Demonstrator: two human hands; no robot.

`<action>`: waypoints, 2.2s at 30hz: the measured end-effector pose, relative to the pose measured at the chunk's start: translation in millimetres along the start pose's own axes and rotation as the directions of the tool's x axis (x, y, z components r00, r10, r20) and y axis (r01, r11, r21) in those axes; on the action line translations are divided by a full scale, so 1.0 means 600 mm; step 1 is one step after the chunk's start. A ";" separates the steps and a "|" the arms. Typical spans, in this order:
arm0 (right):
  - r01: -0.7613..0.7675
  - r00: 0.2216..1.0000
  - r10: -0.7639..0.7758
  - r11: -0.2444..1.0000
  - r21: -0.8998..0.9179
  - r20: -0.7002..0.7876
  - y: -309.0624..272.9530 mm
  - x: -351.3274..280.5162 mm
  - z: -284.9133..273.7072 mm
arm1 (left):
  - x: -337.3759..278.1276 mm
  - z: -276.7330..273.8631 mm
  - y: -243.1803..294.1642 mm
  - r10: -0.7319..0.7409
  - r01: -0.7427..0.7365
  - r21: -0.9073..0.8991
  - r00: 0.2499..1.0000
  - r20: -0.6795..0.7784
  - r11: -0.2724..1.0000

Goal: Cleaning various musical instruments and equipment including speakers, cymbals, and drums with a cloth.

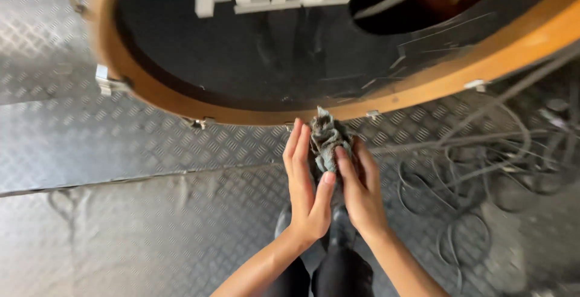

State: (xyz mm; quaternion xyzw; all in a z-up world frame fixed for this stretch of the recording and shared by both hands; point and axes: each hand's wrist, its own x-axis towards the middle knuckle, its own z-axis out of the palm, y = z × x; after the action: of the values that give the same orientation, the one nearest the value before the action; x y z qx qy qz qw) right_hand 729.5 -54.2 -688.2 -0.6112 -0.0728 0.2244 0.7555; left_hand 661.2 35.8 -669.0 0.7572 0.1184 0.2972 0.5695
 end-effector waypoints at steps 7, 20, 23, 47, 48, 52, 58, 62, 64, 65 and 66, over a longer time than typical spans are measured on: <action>0.170 0.983 -0.173 0.984 0.043 0.057 0.275 0.112 -0.011 | -0.035 0.033 -0.297 0.124 -0.124 -0.004 0.991 -0.056 0.992; 0.253 0.959 -0.258 0.966 0.055 0.114 0.342 0.048 0.046 | -0.107 -0.051 -0.342 0.217 -0.219 -0.019 0.975 -0.053 0.976; 0.274 0.956 -0.274 0.962 0.012 0.108 0.359 0.032 0.034 | -0.125 -0.055 -0.345 0.220 -0.221 -0.044 0.975 -0.029 0.974; 0.808 0.080 -0.980 -0.045 -0.587 0.184 0.011 0.241 0.144 | 0.214 -0.089 -0.235 0.829 -0.779 0.285 0.532 -0.173 0.559; 0.707 -0.001 -0.968 -0.179 -0.684 0.252 -0.020 0.262 0.154 | 0.239 -0.097 -0.220 0.853 -0.782 0.339 0.483 -0.200 0.523; 0.576 -0.074 -0.970 -0.231 -0.784 0.231 -0.079 0.291 0.240 | 0.308 -0.133 -0.206 0.843 -0.730 0.421 0.476 -0.250 0.538; 0.559 -0.134 -0.881 -0.445 -0.700 0.453 -0.055 0.319 0.195 | 0.337 -0.152 -0.216 0.889 -0.774 0.445 0.343 -0.305 0.451; 0.381 -0.151 -0.961 -0.275 -0.883 0.233 -0.140 0.330 0.228 | 0.343 -0.147 -0.238 0.881 -0.747 0.481 0.311 -0.356 0.458; 0.356 -0.266 -0.951 -0.252 -0.900 0.160 -0.146 0.328 0.278 | 0.353 -0.137 -0.250 0.872 -0.729 0.511 0.252 -0.419 0.456; 0.426 -0.255 -0.939 -0.322 -0.845 0.230 -0.141 0.321 0.302 | 0.360 -0.133 -0.251 0.823 -0.692 0.520 0.196 -0.534 0.501; 0.504 -0.247 -0.920 -0.390 -0.770 0.304 -0.134 0.310 0.325 | 0.361 -0.126 -0.252 0.756 -0.650 0.517 0.137 -0.640 0.556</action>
State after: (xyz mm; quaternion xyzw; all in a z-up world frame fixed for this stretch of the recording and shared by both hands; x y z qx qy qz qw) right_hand 840.1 186.9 -594.9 -0.5892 -0.3681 -0.6462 0.3158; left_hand 813.4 257.1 -728.6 0.5202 0.0146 0.8322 0.1913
